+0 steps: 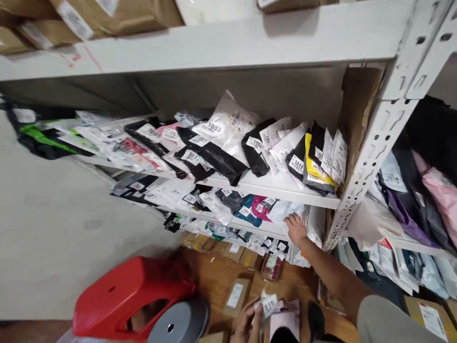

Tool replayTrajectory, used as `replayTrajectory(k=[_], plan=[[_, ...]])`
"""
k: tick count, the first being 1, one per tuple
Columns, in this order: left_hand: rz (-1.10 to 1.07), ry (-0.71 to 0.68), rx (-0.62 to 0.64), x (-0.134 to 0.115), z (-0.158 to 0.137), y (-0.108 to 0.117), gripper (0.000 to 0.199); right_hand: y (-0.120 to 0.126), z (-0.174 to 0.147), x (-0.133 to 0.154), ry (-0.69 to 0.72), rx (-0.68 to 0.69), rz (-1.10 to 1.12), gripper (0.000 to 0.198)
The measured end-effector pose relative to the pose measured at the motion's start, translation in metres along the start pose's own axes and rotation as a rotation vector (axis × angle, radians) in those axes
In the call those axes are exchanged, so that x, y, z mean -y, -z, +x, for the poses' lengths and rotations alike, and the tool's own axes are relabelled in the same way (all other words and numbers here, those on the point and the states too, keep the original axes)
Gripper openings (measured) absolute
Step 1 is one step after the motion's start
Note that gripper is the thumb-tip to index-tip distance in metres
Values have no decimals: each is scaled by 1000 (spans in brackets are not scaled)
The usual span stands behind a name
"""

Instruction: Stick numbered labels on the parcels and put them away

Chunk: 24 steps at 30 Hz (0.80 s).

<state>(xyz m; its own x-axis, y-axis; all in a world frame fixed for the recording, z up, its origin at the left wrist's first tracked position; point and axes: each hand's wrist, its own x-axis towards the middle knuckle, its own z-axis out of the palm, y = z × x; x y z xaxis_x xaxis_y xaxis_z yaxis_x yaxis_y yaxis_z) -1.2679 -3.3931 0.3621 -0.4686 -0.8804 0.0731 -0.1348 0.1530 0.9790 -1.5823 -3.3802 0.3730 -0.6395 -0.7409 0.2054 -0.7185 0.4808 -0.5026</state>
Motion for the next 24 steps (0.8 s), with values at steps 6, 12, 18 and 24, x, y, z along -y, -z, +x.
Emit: replayTrajectory(k=[6,12,18,24], plan=[[86,-158,143,-36,97,-82,48,-11,-34,-37,48,-144,-181,48],[161,-136,399,-39,206,-137,34,-10,-43,-56,148,-195,-132,45],[299,-130,588,-17,265,-142,28,-12,-50,-65,177,-227,-56,35],[468,-120,745,3,292,-117,32,-27,-59,-61,35,-240,48,33]])
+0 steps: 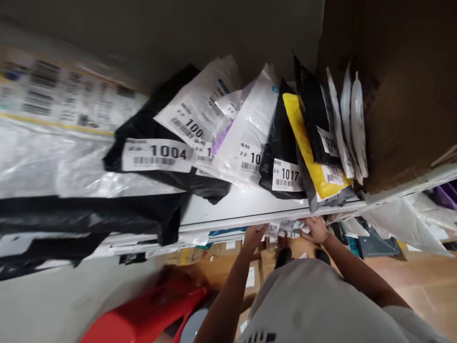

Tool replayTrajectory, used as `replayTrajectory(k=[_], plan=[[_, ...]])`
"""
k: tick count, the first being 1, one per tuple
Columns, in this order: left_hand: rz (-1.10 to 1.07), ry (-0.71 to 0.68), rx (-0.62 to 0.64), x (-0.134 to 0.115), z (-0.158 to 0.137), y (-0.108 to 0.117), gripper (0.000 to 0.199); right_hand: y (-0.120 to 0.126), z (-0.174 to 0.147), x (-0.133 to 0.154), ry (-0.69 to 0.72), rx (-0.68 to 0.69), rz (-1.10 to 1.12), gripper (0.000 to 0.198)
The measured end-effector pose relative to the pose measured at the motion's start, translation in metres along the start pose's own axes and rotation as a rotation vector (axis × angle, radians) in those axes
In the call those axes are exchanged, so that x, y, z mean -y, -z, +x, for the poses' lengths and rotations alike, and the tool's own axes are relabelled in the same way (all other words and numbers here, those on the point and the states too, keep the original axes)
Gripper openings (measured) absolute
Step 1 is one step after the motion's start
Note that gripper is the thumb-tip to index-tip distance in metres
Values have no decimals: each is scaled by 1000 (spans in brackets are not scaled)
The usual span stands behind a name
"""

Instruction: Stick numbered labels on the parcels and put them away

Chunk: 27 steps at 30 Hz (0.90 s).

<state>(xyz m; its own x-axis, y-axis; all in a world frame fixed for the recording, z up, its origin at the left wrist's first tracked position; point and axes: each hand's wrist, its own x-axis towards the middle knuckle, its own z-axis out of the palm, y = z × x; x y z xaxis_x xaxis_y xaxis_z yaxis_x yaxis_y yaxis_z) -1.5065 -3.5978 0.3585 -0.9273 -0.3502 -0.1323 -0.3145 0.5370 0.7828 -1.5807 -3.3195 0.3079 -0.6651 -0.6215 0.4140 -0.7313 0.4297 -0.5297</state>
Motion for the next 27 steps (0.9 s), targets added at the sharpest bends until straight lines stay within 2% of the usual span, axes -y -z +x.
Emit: replayTrajectory(k=[3,6,9,12,15,18,27], plan=[[72,-27,58,6,0,6,31,-5,0,1,-55,25,74,32],[133,-103,101,1,-4,4,27,-5,0,0,-63,-16,105,32],[172,-208,201,-13,-12,-13,19,-3,0,0,-45,-83,106,30],[192,-257,383,-27,-12,-44,10,2,2,0,2,-102,128,29],[196,-230,536,-36,-1,-75,9,8,4,-3,76,-132,162,26],[183,-176,613,-42,13,-93,11,16,2,-6,118,-153,178,24],[83,-98,797,-49,11,-99,15,26,-4,-11,105,-153,198,22]])
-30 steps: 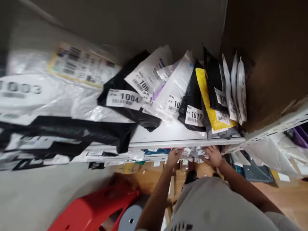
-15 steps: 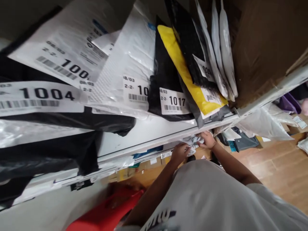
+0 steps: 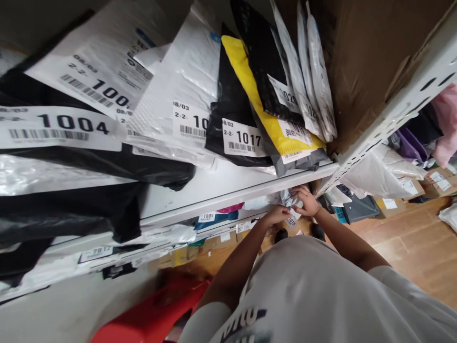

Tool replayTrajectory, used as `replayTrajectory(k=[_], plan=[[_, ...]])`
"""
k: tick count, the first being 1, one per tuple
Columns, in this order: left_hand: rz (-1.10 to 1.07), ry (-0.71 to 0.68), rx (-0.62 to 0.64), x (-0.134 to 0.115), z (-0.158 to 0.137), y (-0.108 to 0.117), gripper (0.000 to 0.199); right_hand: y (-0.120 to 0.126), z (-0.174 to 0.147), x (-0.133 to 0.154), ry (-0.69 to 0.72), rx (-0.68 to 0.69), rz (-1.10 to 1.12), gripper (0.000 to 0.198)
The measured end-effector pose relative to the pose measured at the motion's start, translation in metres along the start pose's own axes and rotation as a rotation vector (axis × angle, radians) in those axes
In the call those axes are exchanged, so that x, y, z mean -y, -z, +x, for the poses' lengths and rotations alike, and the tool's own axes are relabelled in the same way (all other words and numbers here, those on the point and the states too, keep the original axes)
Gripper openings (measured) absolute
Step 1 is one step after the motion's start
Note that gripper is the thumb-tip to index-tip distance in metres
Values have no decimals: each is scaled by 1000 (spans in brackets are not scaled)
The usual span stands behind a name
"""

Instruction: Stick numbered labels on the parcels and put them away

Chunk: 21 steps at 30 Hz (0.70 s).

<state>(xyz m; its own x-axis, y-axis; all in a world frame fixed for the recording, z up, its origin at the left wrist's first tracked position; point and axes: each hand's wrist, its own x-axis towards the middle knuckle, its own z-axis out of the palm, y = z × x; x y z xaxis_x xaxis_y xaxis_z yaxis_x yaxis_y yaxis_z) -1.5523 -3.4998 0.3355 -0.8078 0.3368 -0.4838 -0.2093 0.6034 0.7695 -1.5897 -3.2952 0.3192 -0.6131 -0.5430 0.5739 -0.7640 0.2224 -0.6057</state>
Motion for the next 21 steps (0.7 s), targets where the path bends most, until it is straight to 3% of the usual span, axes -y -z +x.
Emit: replayTrajectory(k=[8,15,18,21], plan=[[-48,26,-68,4,-3,-2,17,-1,1,0,2,-10,0,24],[-51,14,-254,0,2,-4,19,-1,2,3,-9,-28,-12,23],[-77,-25,-334,5,-20,-3,19,-5,12,8,10,-24,11,24],[-122,-63,-448,16,-61,3,26,-17,28,20,-6,32,56,28]])
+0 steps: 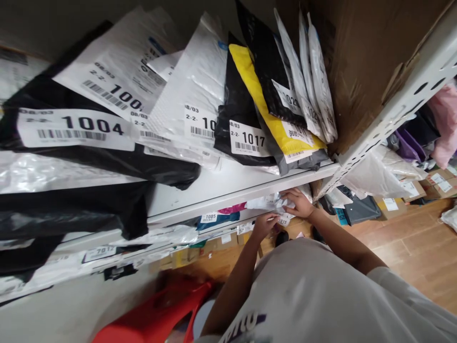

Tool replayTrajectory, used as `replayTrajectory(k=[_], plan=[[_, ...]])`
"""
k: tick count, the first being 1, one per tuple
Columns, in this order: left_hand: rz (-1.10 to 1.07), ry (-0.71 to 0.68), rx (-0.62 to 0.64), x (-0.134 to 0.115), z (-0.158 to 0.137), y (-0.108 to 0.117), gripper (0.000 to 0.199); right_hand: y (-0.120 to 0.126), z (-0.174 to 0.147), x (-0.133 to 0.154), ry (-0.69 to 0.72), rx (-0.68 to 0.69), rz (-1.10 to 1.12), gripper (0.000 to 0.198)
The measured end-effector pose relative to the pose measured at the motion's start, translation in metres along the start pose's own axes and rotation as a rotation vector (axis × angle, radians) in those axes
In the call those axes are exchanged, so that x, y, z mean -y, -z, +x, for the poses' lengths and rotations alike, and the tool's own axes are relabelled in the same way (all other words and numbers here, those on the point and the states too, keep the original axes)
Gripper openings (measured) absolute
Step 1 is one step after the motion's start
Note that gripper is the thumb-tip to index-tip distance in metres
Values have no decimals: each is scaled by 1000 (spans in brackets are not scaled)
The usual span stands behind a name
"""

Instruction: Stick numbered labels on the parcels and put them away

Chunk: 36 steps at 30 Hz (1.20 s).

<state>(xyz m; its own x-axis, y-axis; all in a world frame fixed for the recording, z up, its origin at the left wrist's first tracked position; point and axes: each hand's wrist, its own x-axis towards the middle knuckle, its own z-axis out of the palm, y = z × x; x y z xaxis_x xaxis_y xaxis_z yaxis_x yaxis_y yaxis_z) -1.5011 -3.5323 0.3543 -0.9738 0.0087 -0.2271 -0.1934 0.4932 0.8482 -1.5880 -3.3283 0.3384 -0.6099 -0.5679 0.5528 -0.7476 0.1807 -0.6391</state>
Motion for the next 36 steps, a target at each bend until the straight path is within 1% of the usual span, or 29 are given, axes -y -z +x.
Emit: replayTrajectory(k=[1,2,3,5,6,7,9,10,11,12,13,15,17,19,21,23,26,29,33,36], plan=[[-18,-10,-42,2,-13,9,30,-5,5,5,-15,-1,16,29],[-34,-19,-79,2,-26,17,33,-11,8,12,-40,-33,31,28],[-51,-42,-116,2,-37,24,35,-17,10,18,-82,-99,47,26],[-76,-158,-187,-1,-56,33,33,-26,12,34,-223,-254,122,22],[-77,-246,-226,-4,-63,36,30,-30,11,42,-314,-283,201,24],[-68,-343,-268,-7,-67,37,26,-33,10,50,-409,-256,313,29],[-21,-517,-354,-14,-74,38,18,-37,9,65,-570,-90,577,39],[10,-578,-389,-16,-76,39,14,-38,8,72,-621,-5,688,42],[39,-632,-420,-18,-77,39,11,-40,9,78,-654,51,766,44],[65,-680,-446,-19,-79,40,9,-41,9,84,-668,71,807,46],[89,-721,-469,-19,-81,40,8,-43,10,91,-660,62,814,45],[114,-769,-534,-17,-85,40,10,-45,12,103,-574,4,753,39],[90,-755,-623,-12,-88,39,8,-46,12,114,-397,-82,622,26],[26,-699,-686,-7,-90,38,7,-46,11,122,-172,-164,447,16],[-43,-646,-679,-5,-92,36,8,-45,10,126,8,-213,278,14],[-103,-610,-641,-7,-94,35,5,-44,8,126,117,-235,161,15],[-186,-551,-604,-13,-96,34,5,-42,7,123,196,-258,101,20],[-229,-511,-597,-19,-95,34,9,-41,5,121,222,-261,95,23],[-226,-533,-581,-22,-95,35,7,-41,4,120,195,-244,66,17],[-174,-545,-571,-22,-96,36,9,-40,7,122,121,-268,40,11]])
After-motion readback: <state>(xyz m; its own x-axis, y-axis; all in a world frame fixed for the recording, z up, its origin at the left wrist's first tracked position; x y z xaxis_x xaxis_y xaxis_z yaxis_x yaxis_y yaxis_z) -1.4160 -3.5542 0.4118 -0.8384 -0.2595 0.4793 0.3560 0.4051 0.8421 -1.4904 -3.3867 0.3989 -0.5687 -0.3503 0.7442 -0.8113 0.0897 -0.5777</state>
